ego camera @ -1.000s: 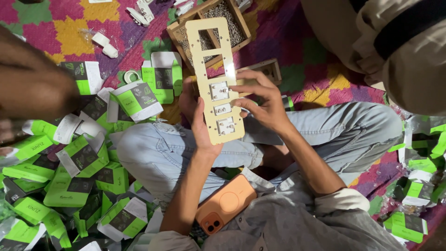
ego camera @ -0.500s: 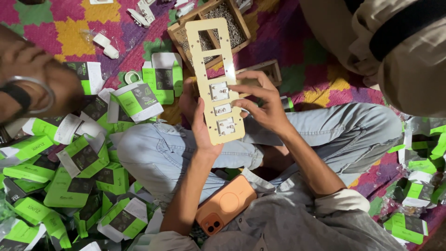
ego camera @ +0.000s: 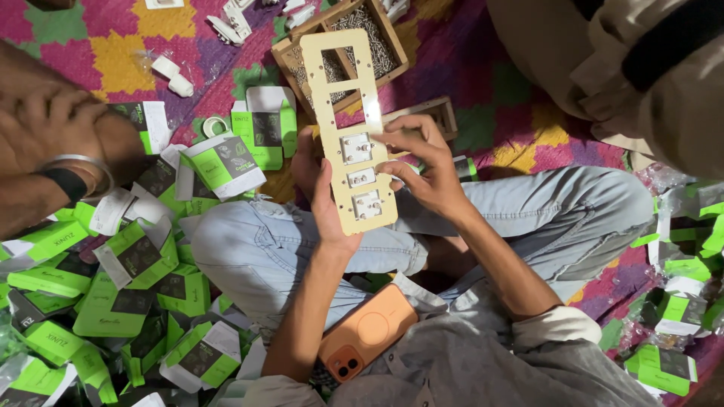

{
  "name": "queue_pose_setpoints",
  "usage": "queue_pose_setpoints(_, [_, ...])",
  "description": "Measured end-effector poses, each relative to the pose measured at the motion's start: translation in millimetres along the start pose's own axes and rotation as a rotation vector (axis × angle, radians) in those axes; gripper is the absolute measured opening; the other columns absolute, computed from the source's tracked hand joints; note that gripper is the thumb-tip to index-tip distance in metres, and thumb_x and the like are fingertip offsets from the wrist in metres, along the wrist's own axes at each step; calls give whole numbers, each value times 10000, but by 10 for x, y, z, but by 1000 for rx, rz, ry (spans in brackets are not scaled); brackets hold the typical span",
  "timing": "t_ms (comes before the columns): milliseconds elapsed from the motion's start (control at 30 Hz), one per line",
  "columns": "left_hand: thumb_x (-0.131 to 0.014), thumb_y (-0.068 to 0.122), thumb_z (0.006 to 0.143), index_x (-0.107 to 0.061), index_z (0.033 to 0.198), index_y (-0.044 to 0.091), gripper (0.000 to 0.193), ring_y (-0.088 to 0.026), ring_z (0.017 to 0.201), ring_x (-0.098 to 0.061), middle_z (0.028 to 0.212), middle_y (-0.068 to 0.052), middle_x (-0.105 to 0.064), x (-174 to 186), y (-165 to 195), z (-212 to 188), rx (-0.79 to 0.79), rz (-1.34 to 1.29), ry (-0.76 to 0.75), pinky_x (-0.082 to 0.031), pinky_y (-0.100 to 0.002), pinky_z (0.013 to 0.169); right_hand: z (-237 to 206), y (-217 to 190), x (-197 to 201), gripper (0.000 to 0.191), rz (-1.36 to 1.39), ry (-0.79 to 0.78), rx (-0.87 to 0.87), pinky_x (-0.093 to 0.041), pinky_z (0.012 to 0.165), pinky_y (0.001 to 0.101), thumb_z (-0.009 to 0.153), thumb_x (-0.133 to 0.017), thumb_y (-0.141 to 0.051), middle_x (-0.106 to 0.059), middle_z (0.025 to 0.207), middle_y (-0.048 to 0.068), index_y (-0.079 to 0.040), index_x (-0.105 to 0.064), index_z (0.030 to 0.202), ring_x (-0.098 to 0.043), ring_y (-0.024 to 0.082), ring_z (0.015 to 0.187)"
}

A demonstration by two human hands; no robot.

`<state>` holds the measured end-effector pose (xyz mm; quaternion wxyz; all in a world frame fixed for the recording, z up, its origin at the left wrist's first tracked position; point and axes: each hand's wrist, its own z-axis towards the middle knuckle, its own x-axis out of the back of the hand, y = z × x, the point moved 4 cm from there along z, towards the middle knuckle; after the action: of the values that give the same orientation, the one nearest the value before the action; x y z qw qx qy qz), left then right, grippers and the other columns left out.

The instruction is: The person sits on a colorful mat and assembles electrical switch plates by hand. They insert white plastic switch modules into a light blue plastic frame, then place screws into the screw holes on the frame. The person repeats this process with multiple switch plates.

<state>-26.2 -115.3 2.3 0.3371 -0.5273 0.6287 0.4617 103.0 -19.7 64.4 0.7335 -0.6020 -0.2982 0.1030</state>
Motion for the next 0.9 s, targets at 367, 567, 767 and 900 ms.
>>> queue_pose_setpoints(367, [-474, 507, 1084, -485, 1490, 11, 641, -332, 1033, -708, 1285, -162, -668, -57, 23, -18, 21, 17, 15, -577, -450, 848, -2, -8, 12, 241, -42, 25, 61, -471, 1043, 337, 864, -845, -30, -539, 1230, 90, -56, -676, 1033, -559, 221, 1201])
queue_pose_setpoints(567, [-472, 522, 1058, -489, 1472, 22, 649, -340, 1009, -715, 1268, -163, -679, -87, 36, -11, 16, 50, -32, -582, -437, 849, -1, 6, 7, 279, -58, 25, 38, -483, 1026, 340, 841, -835, -30, -542, 1227, 94, -42, -703, 1086, -560, 221, 1201])
queue_pose_setpoints(767, [-470, 518, 1074, -484, 1477, 14, 646, -339, 1020, -711, 1269, -154, -674, -29, 15, -13, 22, 30, 2, -584, -448, 847, 9, -23, 4, 301, -62, 3, 59, -473, 1042, 350, 843, -813, -1, -549, 1251, 103, -24, -714, 1127, -559, 235, 1213])
queue_pose_setpoints(900, [-473, 526, 1097, -493, 1486, 19, 640, -368, 1005, -709, 1263, -177, -675, -43, 13, -15, 21, 40, -85, -579, -440, 831, 17, -54, 22, 234, -97, 38, 67, -478, 1025, 347, 831, -854, -17, -546, 1187, 84, -45, -685, 990, -562, 233, 1183])
